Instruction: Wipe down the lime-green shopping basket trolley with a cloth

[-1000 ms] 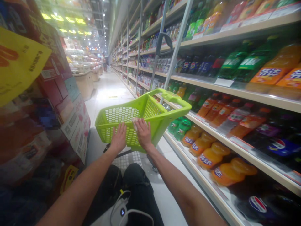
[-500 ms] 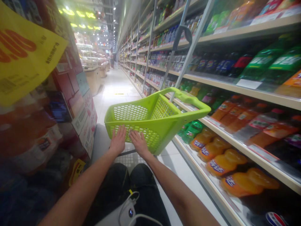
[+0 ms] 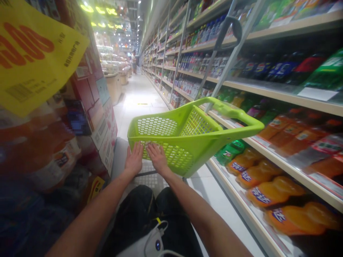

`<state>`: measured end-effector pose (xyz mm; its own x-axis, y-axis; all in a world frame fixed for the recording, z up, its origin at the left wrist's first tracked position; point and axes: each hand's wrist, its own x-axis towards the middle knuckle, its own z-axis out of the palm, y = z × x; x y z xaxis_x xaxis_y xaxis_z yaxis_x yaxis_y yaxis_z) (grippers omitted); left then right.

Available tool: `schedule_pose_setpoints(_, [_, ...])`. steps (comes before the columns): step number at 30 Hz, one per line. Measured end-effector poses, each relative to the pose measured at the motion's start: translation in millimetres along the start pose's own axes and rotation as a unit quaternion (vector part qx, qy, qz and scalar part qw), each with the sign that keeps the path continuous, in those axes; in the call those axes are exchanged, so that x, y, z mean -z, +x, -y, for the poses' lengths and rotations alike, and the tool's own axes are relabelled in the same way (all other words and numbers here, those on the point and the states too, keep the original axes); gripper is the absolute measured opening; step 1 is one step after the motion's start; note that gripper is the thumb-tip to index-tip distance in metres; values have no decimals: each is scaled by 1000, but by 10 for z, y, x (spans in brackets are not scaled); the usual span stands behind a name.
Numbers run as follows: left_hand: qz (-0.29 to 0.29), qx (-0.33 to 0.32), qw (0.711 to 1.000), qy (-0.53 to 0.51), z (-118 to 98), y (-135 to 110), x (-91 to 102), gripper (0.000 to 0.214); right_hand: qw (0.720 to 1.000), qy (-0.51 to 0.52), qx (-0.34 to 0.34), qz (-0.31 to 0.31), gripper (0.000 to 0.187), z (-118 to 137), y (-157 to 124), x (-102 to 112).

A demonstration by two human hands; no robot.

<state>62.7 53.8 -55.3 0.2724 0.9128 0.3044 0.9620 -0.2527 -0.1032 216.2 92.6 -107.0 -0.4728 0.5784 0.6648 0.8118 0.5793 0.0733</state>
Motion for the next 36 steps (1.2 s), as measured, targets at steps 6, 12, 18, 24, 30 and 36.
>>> schedule_pose_setpoints(6, [2,32,999,1,211,-117,-106,68,999,10,44,-25,35,199,37,-32])
schedule_pose_setpoints(12, [-24,68,997,-20,387,-56,-127,72,997,5,22,-68,39,363,640,172])
schedule_pose_setpoints(18, [-24,67,997,-23,431,-92,-131,71,995,23,80,49,38,430,422,-168])
schedule_pose_setpoints(24, [-18,62,998,-17,410,-139,-146,69,995,19,88,41,35,403,106,-123])
schedule_pose_setpoints(30, [-14,60,998,-11,189,28,18,67,996,-13,-34,-77,41,-2,146,326])
schedule_pose_setpoints(36, [-10,6,1000,-16,-157,144,114,66,999,-29,-20,-22,41,-209,-119,215])
